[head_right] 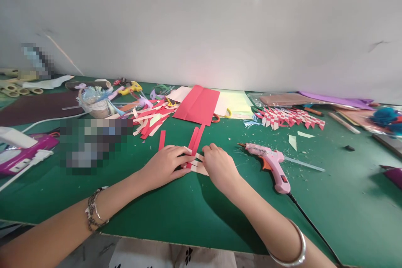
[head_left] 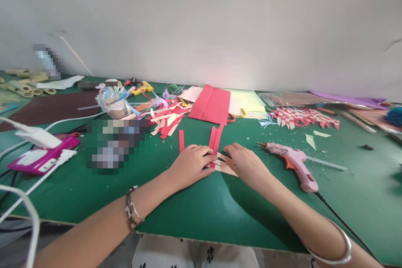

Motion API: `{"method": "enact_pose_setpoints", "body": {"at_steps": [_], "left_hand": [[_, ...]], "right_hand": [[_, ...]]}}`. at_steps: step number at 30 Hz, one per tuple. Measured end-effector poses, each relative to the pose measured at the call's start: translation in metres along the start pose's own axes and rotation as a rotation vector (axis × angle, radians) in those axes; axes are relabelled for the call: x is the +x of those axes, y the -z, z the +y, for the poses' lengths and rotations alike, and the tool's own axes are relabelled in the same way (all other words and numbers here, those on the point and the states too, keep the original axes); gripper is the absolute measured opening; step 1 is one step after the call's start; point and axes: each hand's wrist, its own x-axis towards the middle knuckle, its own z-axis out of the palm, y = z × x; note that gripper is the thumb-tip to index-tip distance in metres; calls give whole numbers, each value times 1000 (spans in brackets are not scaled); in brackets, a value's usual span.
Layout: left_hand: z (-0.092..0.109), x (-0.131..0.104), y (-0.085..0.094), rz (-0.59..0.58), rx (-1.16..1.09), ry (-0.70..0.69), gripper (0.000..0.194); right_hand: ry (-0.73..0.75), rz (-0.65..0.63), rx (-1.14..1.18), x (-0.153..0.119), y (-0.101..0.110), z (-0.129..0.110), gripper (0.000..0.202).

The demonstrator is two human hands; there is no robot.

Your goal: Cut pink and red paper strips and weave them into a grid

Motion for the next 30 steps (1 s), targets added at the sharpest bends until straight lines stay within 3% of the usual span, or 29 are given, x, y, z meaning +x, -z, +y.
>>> {"method": "enact_pose_setpoints", "body": {"at_steps": [10,19,26,30], "left_hand": [[-1,1,0,-8,9,-3,21],[0,1,2,-12,4,11,20],[0,0,2,-7,3,4,19],[0,0,0,-4,12,8,21]], "right_hand": [[37,37,204,5,-6,8,18],[45,64,204,6,-15,-1,13],[54,131,94,6,-15,3,11],[88,192,-85,9,-17,3,13]]}}
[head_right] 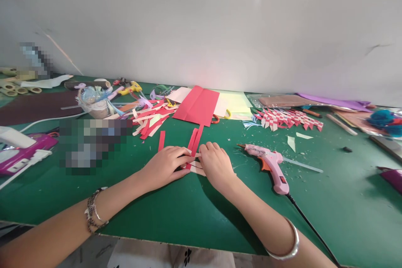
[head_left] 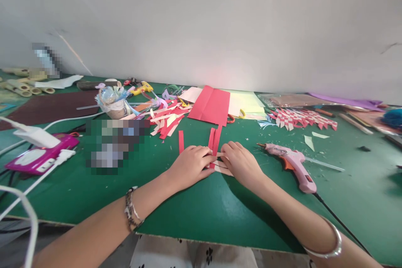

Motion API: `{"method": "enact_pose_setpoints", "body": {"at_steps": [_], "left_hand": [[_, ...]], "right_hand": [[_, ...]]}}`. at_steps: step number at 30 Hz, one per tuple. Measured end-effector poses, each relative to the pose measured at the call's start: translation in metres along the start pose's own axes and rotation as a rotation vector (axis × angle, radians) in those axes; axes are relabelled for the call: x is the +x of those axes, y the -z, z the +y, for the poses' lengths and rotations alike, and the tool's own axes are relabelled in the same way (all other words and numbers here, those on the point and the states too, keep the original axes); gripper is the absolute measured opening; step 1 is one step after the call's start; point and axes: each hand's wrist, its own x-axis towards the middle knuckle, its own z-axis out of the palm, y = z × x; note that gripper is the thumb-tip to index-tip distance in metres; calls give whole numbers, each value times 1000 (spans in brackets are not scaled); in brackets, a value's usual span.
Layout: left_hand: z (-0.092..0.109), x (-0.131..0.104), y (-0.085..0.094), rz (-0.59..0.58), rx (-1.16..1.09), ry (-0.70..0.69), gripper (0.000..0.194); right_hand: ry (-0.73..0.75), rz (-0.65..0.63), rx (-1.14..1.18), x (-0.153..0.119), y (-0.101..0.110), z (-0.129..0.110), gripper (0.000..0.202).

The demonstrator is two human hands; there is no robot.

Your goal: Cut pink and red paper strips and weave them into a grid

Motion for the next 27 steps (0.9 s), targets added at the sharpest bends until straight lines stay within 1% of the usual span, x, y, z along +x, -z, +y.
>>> {"method": "enact_pose_setpoints", "body": {"at_steps": [3,5,8,10,12,14,16,18,20,23,27], "left_hand": [[0,0,-1,-3,-8,1,22],[0,1,0,-6,-13,1,22],[0,0,1,-7,-7,2,22],[1,0,1,-10,2,1,21],[1,-1,2,-14,13,-8,21],[1,-1,1,-13,22,-19,20],[1,-1,1,-7,29,-23,22],[2,-1,1,-7,35,-14,26],[3,-1,2,-6,40,0,24],[3,-1,3,3,44,13,17],[3,-1,3,15,40,21,17]], "right_hand": [[29,6,-67,1,2,0,12],[16,-12,-9,1,5,1,16],[-30,-67,250,-1,10,2,25],[-35,-104,446,-2,11,2,34],[-56,-118,554,-2,11,3,37],[-119,-111,554,0,9,4,30],[-182,-103,491,3,6,6,22],[-210,-103,438,6,5,8,20],[-207,-118,433,7,4,10,24],[-182,-138,464,7,5,13,27],[-147,-138,487,7,6,16,28]]}}
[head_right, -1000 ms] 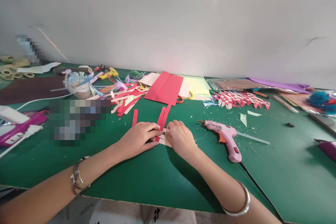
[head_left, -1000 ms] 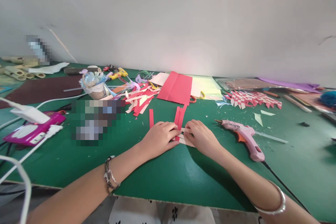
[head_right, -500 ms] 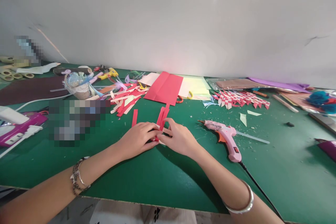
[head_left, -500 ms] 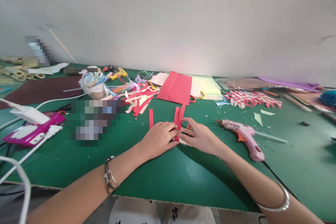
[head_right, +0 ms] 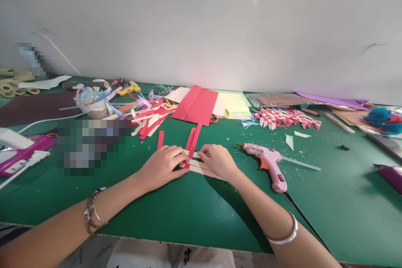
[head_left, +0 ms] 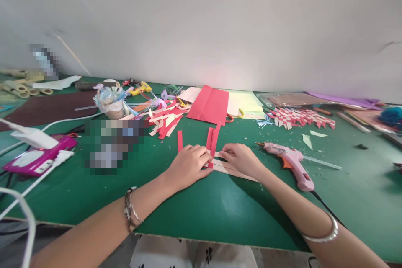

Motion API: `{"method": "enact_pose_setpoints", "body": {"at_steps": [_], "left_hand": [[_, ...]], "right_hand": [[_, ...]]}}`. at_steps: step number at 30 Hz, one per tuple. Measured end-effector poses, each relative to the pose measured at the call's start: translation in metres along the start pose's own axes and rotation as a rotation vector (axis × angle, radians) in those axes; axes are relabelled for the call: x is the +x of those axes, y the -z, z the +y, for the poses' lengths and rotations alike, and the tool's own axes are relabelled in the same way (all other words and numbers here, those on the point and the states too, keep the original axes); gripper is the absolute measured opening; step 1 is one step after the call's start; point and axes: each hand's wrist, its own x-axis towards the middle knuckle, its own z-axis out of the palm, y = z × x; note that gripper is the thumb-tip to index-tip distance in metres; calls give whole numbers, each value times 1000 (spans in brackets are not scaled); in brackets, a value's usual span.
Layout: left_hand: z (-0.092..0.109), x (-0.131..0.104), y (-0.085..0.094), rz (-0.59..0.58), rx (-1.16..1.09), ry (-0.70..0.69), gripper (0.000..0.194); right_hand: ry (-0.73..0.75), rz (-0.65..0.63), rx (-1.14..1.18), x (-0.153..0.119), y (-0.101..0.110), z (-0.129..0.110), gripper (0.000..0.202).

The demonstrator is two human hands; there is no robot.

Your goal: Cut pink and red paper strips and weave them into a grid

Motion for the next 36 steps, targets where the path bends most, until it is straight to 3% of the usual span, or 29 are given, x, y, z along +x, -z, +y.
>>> {"method": "enact_pose_setpoints", "body": {"at_steps": [9,28,36], "left_hand": [[0,0,0,4,12,28,19],[-2,1,1,49,-38,69,22],[-5,1,0,-16,-70,31,18]], "right_hand": [[74,-78,38,1,4,6,25],[84,-114,-47,-2,8,8,22],[87,-107,-61,-2,9,6,21]]}}
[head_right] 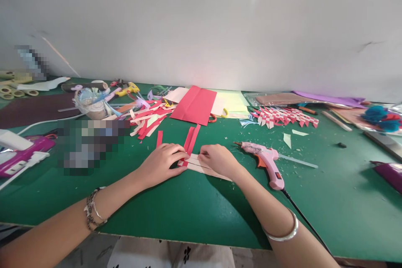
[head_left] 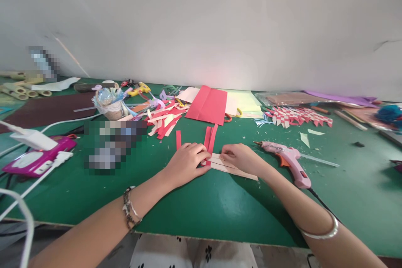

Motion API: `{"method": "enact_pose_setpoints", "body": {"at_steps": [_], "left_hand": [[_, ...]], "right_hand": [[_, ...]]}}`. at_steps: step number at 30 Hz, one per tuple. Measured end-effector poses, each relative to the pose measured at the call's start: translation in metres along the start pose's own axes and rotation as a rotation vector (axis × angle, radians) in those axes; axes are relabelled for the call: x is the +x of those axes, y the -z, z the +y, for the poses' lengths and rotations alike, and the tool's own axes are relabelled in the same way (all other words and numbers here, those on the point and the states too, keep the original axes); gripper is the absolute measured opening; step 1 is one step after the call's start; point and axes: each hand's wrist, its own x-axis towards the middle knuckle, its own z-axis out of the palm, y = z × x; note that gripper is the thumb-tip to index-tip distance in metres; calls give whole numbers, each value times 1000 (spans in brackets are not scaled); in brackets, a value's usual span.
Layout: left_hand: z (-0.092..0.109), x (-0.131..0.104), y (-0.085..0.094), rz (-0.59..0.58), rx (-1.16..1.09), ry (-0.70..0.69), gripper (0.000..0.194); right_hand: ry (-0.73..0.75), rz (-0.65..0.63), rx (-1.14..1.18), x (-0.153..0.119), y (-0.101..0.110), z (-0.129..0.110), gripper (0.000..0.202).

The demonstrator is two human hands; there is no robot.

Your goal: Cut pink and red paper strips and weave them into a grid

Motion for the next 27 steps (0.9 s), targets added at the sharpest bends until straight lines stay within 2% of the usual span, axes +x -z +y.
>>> {"method": "enact_pose_setpoints", "body": {"at_steps": [11,16,18,23,27], "left_hand": [[2,0,2,12,-57,38,19],[-1,0,0,4,-18,31,30],[-2,0,0,6,-12,27,28],[-3,-1,2,-1,-58,25,22],[-4,-1,4,-16,-103,18,20]], "right_hand": [[-42,-9,-91,-2,1,-1,22],[-55,-28,-153,-4,6,-3,22],[-56,-38,-187,-5,8,-3,24],[-70,-25,-331,-9,13,-4,32],[-71,55,-523,-14,17,-9,28]]}}
